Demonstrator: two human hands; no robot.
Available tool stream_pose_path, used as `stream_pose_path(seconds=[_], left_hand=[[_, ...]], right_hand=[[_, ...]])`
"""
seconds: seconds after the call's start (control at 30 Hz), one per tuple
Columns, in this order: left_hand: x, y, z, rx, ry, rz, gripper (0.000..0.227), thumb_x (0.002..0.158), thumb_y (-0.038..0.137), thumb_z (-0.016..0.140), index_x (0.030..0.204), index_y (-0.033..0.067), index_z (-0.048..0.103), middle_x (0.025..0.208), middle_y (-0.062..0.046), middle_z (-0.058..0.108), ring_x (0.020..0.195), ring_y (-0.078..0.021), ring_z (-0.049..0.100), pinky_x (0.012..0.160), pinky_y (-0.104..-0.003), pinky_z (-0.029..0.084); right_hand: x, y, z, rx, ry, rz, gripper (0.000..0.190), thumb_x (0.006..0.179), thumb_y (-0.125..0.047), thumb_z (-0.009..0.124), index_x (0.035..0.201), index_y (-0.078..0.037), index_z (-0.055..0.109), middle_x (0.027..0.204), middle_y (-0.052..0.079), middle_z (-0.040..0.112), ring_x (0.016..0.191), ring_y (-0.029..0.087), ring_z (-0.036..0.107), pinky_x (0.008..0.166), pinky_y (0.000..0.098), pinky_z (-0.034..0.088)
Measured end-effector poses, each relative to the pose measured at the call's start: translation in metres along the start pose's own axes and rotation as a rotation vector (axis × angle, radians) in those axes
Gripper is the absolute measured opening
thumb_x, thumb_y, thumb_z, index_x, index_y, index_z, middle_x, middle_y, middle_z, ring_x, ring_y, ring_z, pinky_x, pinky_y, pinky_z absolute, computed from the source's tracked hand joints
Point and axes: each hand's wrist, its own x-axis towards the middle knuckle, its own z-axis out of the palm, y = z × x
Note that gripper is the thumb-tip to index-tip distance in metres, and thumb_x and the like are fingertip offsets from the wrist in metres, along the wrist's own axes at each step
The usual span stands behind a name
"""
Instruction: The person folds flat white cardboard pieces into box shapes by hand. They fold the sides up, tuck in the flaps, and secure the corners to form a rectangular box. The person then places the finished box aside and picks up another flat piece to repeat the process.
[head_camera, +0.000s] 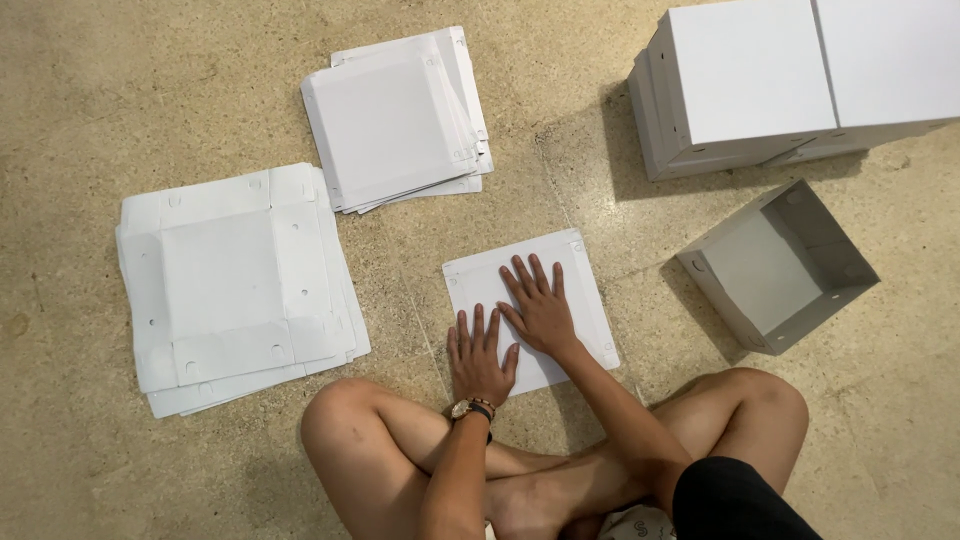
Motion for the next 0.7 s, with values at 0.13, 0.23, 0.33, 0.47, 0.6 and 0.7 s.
stream_pose_path(seconds=[0.13,0.23,0.33,0.47,0.6,0.7], left_hand=[[-0.0002,0.0011,-0.0019,0.005,0.009,-0.003,0.059,0.088,0.053,0.034,0.138,0.021,0.032,0.145,-0.007,0.025,0.134,-0.0313,0.017,0.108,-0.046,0.009],[-0.0003,0.0016,-0.0024,0.004,0.018,-0.001,0.059,0.088,0.052,0.035,0.138,0.021,0.032,0.145,-0.007,0.025,0.134,-0.0317,0.018,0.108,-0.046,0.01],[-0.0007,0.0011,-0.0011,0.011,0.043,0.005,0.059,0.088,0.052,0.036,0.138,0.0212,0.032,0.145,-0.007,0.025,0.134,-0.0314,0.017,0.108,-0.046,0.011],[-0.0003,0.0001,0.0023,0.012,0.05,0.006,0.059,0.088,0.052,0.036,0.138,0.0213,0.032,0.145,-0.006,0.025,0.135,-0.0307,0.016,0.108,-0.045,0.01],[-0.0005,0.0003,0.002,0.004,0.043,0.003,0.059,0.087,0.052,0.037,0.138,0.0212,0.032,0.145,-0.007,0.025,0.134,-0.0308,0.017,0.108,-0.046,0.01],[-0.0005,0.0005,0.0016,0.0,0.054,0.005,0.059,0.087,0.052,0.038,0.138,0.0213,0.032,0.144,-0.007,0.026,0.134,-0.0315,0.019,0.108,-0.046,0.011]], right_hand=[[0.0001,-0.0003,0.0,0.008,0.001,0.002,0.057,0.091,-0.055,0.021,0.142,-0.029,0.022,0.148,-0.001,0.02,0.137,0.022,0.008,0.108,0.0497,-0.005],[-0.0004,-0.0001,0.0002,-0.006,0.009,-0.002,0.057,0.091,-0.055,0.022,0.142,-0.029,0.023,0.147,0.0,0.021,0.137,0.022,0.009,0.108,0.0498,-0.004],[-0.0005,0.0002,0.0015,-0.012,0.042,-0.015,0.056,0.092,-0.054,0.023,0.142,-0.028,0.024,0.147,0.0,0.021,0.137,0.023,0.009,0.108,0.0502,-0.003],[-0.0003,0.0003,-0.0002,-0.001,0.051,-0.022,0.056,0.092,-0.054,0.023,0.142,-0.027,0.024,0.147,0.001,0.023,0.137,0.024,0.011,0.108,0.0514,-0.001],[-0.0005,0.0002,-0.0013,0.014,0.052,-0.025,0.057,0.092,-0.054,0.023,0.142,-0.027,0.024,0.146,0.002,0.024,0.136,0.025,0.013,0.108,0.0526,0.001],[-0.0005,0.0,-0.0018,0.006,0.03,-0.019,0.057,0.091,-0.054,0.022,0.142,-0.028,0.023,0.147,0.001,0.023,0.137,0.024,0.01,0.108,0.0514,-0.002]])
